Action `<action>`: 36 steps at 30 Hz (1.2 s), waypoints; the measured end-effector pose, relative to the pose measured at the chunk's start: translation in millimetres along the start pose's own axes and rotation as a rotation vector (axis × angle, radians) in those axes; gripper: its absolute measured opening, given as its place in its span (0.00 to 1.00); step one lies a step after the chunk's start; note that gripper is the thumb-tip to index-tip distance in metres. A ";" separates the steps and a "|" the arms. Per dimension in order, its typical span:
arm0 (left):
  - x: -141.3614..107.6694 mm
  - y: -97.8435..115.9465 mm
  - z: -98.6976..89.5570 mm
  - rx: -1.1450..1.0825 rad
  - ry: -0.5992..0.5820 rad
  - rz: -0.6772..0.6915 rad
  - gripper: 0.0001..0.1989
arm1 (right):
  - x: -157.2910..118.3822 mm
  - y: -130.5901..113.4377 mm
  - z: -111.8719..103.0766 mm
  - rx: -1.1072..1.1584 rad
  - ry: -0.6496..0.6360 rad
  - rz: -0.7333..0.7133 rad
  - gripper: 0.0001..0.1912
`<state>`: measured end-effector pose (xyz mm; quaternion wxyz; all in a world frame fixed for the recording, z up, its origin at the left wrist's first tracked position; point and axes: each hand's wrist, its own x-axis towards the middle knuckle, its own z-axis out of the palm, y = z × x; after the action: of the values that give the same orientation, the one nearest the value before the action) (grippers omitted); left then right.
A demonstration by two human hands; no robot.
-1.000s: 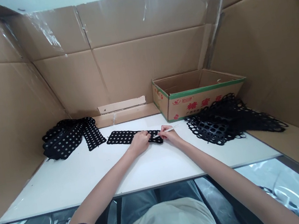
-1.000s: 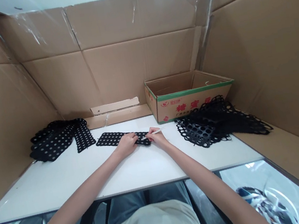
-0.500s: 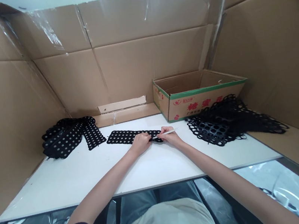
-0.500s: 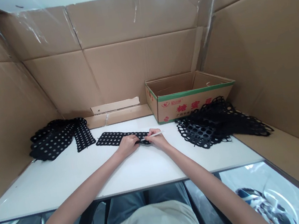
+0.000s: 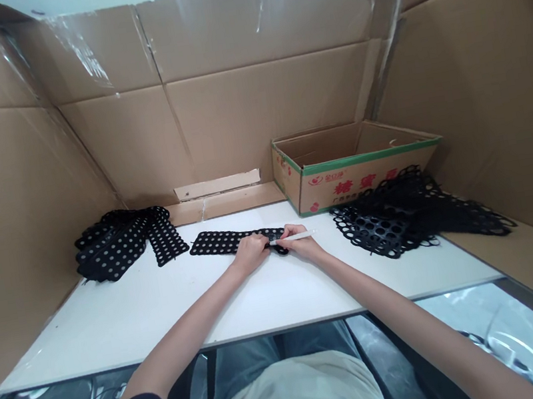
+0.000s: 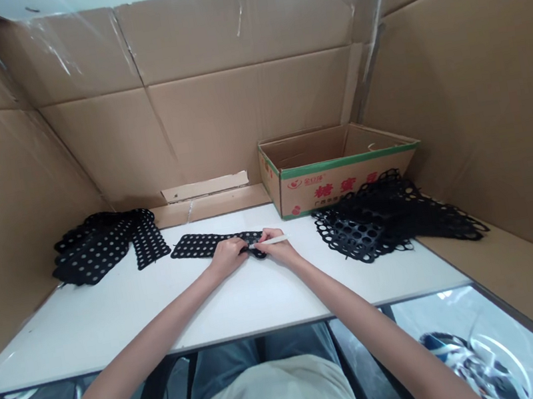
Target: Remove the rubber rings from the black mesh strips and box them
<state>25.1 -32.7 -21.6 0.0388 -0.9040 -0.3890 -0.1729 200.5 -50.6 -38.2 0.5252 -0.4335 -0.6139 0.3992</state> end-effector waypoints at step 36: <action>-1.7 6.2 -9.4 0.153 -0.009 0.259 0.05 | -13.5 -11.9 -18.8 0.160 0.078 0.201 0.18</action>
<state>25.8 -40.1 -12.9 0.1280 -0.9418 -0.2814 -0.1320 218.7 -66.4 -28.6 0.5387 -0.4649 -0.5128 0.4804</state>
